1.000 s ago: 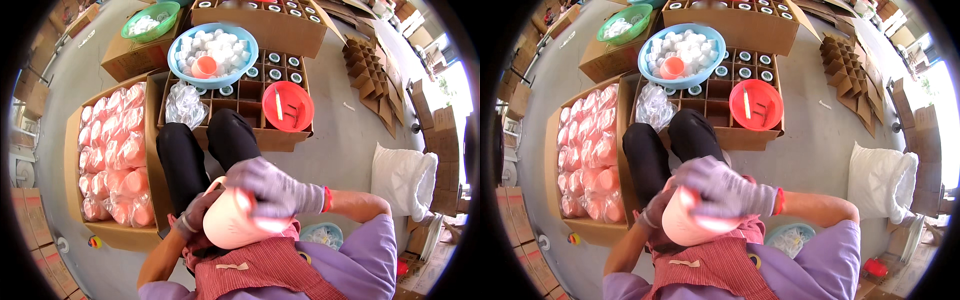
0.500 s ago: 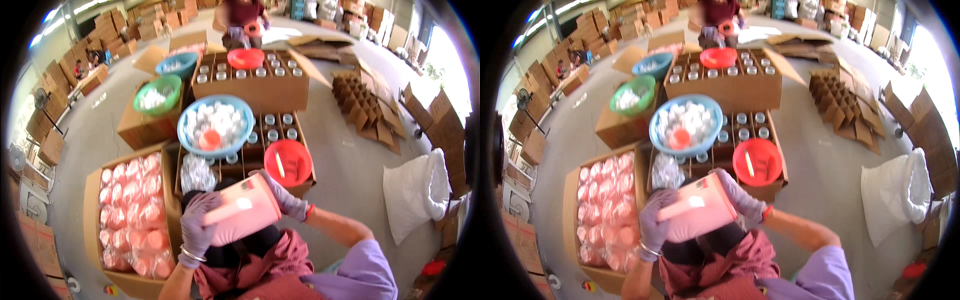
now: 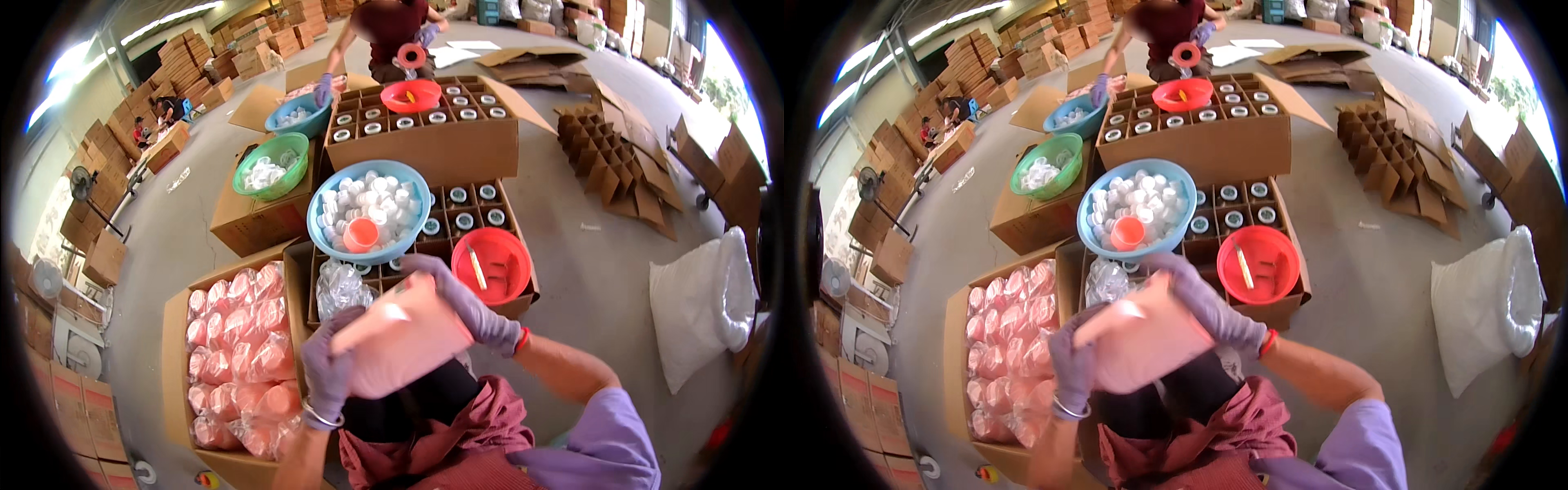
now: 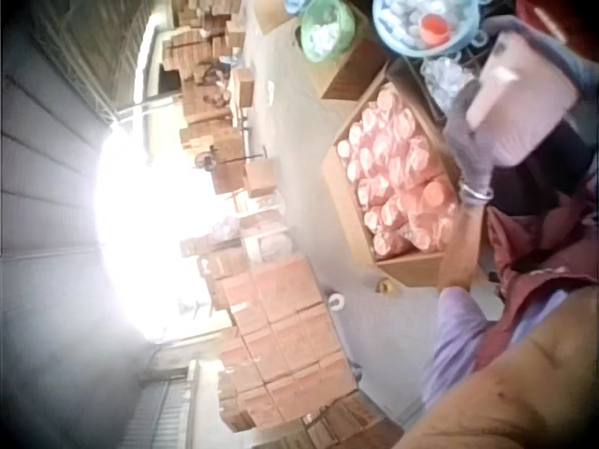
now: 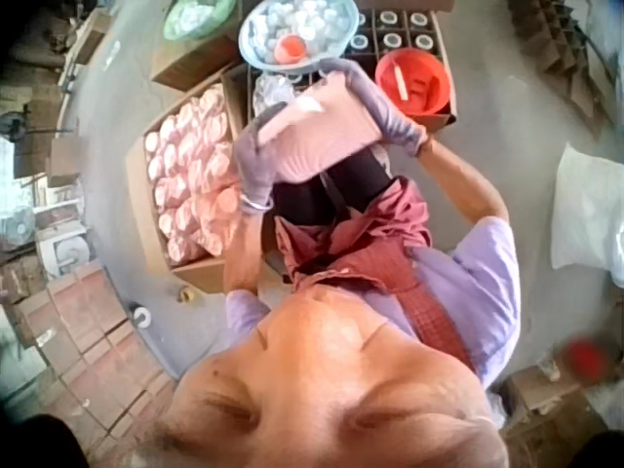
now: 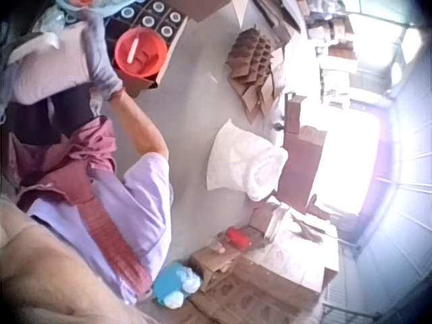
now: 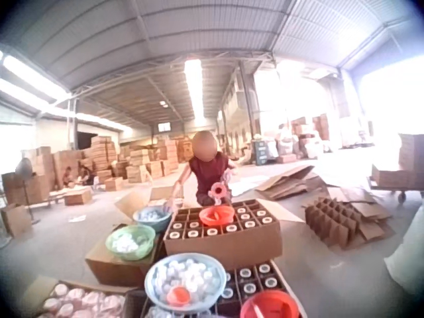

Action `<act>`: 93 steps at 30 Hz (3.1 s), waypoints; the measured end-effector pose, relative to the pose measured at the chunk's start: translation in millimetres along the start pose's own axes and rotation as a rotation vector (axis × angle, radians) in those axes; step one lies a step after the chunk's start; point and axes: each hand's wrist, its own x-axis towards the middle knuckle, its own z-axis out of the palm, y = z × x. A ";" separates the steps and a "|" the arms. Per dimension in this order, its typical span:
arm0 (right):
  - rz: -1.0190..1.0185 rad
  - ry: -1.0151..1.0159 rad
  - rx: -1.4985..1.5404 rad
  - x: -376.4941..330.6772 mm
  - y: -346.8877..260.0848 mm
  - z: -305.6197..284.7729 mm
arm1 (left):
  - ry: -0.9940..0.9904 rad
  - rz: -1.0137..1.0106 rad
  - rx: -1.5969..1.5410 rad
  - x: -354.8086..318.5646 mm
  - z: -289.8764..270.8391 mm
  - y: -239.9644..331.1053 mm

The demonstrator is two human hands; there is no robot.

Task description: The person assembles pink thermos bottles by inserting inner components, screwing on lids, and placing each finished unit into a plastic bag. The person repeats this sequence for multiple bottles, using a small tool to adjust parts inside the opening.

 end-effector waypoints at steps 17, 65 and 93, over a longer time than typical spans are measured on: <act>0.014 0.115 -0.065 -13.8 -13.6 16.0 | -0.022 0.180 0.135 -4.1 -8.1 -16.1; -1.168 -0.604 -1.107 54.5 -46.7 36.4 | -0.595 -0.466 -0.357 8.5 -92.5 -101.2; 0.563 0.165 -1.244 -64.2 157.5 -182.6 | -0.716 -0.911 0.120 -56.9 -89.2 -40.1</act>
